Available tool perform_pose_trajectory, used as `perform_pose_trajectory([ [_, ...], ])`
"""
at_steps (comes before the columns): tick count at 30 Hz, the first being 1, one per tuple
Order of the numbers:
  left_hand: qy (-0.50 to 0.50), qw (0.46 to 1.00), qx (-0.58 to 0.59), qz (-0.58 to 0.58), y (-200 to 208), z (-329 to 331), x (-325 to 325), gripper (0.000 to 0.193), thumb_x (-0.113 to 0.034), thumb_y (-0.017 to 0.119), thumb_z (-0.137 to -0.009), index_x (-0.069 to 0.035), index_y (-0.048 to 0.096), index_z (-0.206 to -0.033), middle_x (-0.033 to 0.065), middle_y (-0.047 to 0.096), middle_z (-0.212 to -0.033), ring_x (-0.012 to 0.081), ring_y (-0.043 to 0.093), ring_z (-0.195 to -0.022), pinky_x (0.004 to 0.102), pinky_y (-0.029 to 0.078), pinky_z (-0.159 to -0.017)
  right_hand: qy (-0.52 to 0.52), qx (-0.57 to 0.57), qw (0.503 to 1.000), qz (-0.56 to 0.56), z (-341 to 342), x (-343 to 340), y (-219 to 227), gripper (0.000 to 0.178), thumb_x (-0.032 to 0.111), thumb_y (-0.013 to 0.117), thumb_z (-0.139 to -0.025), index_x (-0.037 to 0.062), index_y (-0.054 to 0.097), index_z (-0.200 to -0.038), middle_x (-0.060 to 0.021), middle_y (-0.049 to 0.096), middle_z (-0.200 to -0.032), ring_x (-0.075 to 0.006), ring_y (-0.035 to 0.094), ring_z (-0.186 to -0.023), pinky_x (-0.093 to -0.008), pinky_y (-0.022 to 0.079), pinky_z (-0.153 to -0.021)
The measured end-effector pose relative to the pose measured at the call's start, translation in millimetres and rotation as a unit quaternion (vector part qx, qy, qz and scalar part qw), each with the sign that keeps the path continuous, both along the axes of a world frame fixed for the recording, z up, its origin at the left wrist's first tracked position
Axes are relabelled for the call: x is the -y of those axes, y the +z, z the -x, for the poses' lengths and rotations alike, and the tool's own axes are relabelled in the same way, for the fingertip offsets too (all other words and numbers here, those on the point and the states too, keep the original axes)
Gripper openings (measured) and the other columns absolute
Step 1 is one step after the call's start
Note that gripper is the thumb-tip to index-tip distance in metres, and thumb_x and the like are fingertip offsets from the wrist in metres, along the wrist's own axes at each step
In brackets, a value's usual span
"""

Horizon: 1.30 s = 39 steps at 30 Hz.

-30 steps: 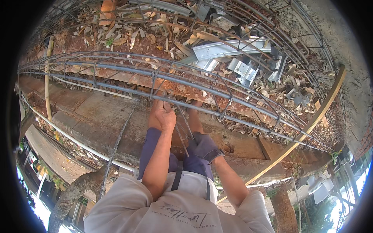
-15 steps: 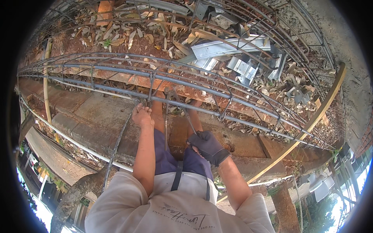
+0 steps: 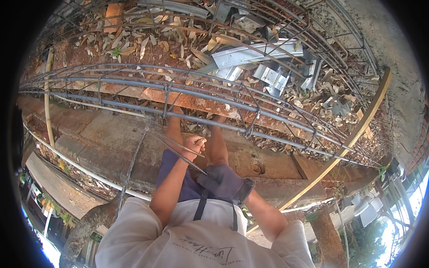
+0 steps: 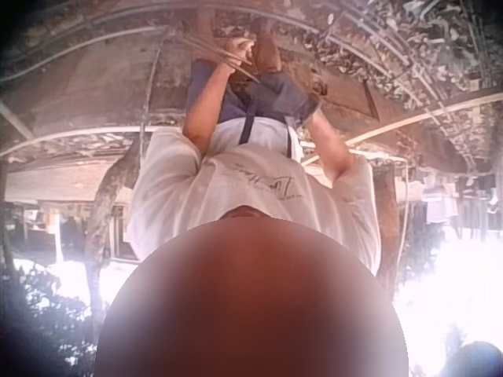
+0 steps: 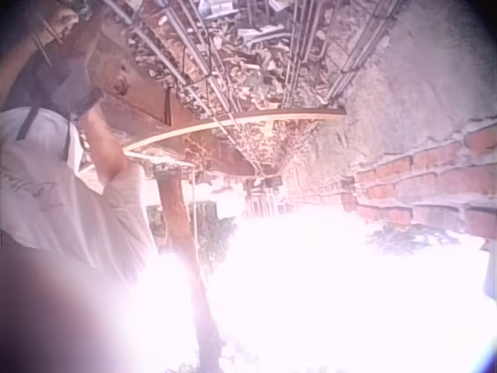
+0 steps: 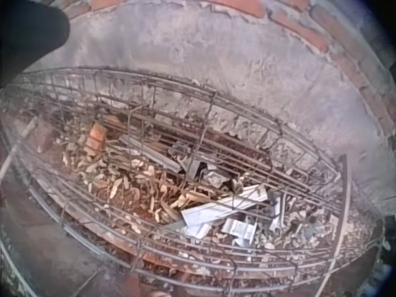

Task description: The person assembles a rebar cage by hand, tying intersecting steel bars with wire at multiple points. They repeatedly pick up wire, wrap it around bar intersections, and twist it to secure the structure. The person also moves a wooden plank and adjusts the cage position during the process.

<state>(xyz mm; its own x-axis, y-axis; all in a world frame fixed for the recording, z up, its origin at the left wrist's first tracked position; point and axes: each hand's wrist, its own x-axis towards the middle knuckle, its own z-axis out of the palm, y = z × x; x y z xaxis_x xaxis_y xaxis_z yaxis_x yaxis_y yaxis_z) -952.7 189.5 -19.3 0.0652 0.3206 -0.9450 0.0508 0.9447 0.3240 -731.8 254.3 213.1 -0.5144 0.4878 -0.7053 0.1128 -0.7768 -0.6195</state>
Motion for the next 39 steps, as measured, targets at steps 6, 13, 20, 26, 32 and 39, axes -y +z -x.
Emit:
perform_pose_trajectory([
  [6, 0.38, 0.9, -0.214, -0.015, -12, 59, 0, 0.018, -0.014, 0.073, -0.099, 0.001, 0.071, -0.108, 0.0103, 0.07, -0.087, 0.0228, 0.071, -0.076, 0.035, 0.058, -0.064, 0.166, 0.262, 0.942, -0.127, -4, 4, -4, 0.021, 0.023, 0.063, -0.096, 0.0029, 0.07, -0.096, -0.0235, 0.071, -0.088, -0.0421, 0.071, -0.079, -0.0525, 0.055, -0.07],
  [13, 0.294, 0.953, -0.045, -0.06, 60, 85, -65, 0.021, -0.016, 0.074, -0.1, 0.001, 0.071, -0.112, 0.011, 0.072, -0.089, 0.0232, 0.073, -0.083, 0.0385, 0.063, -0.077, 0.187, 0.55, 0.795, -0.173, -30, 42, -134, 0.02, 0.02, 0.06, -0.093, 0.0065, 0.069, -0.104, -0.0278, 0.071, -0.099, -0.0481, 0.072, -0.09, -0.0565, 0.057, -0.08],
  [20, 0.205, 0.971, 0.023, -0.124, 71, 27, -80, 0.02, -0.009, 0.07, -0.101, 0.004, 0.069, -0.115, 0.0107, 0.072, -0.09, 0.0219, 0.075, -0.084, 0.0365, 0.065, -0.075, 0.084, 0.624, 0.753, -0.191, -44, 18, -212, 0.033, 0.031, 0.065, -0.098, 0.0065, 0.07, -0.119, -0.0279, 0.068, -0.12, -0.0446, 0.059, -0.123, -0.0545, 0.048, -0.102],
  [26, 0.099, 0.981, 0.08, -0.145, 76, -5, -82, 0.016, -0.003, 0.064, -0.101, 0.006, 0.069, -0.114, 0.0117, 0.073, -0.091, 0.0183, 0.074, -0.077, 0.0322, 0.065, -0.071, -0.067, 0.219, 0.962, -0.148, 3, -5, -131, 0.037, 0.029, 0.066, -0.103, -0.0065, 0.07, -0.114, -0.0159, 0.075, -0.104, -0.0199, 0.071, -0.098, -0.0342, 0.056, -0.089],
  [32, 0.05, 0.948, -0.071, -0.307, 84, -13, -88, 0.017, -0.004, 0.067, -0.099, 0.007, 0.07, -0.112, 0.0096, 0.074, -0.092, 0.0132, 0.071, -0.078, 0.0268, 0.058, -0.07, -0.089, 0.122, 0.977, 0.152, 38, -16, -114, 0.035, 0.029, 0.066, -0.1, -0.0049, 0.073, -0.099, -0.0126, 0.076, -0.081, -0.0279, 0.071, -0.072, -0.0402, 0.057, -0.07],
  [39, 0.051, 0.959, -0.148, -0.235, 84, -8, -122, 0.014, 0.003, 0.068, -0.092, 0.006, 0.073, -0.104, 0.0093, 0.075, -0.093, 0.013, 0.07, -0.082, 0.0272, 0.053, -0.07, -0.088, 0.381, 0.892, -0.228, 74, -17, -105, 0.019, 0.016, 0.06, -0.097, 0.0021, 0.072, -0.092, -0.0222, 0.072, -0.083, -0.0427, 0.071, -0.08, -0.0483, 0.055, -0.068],
])
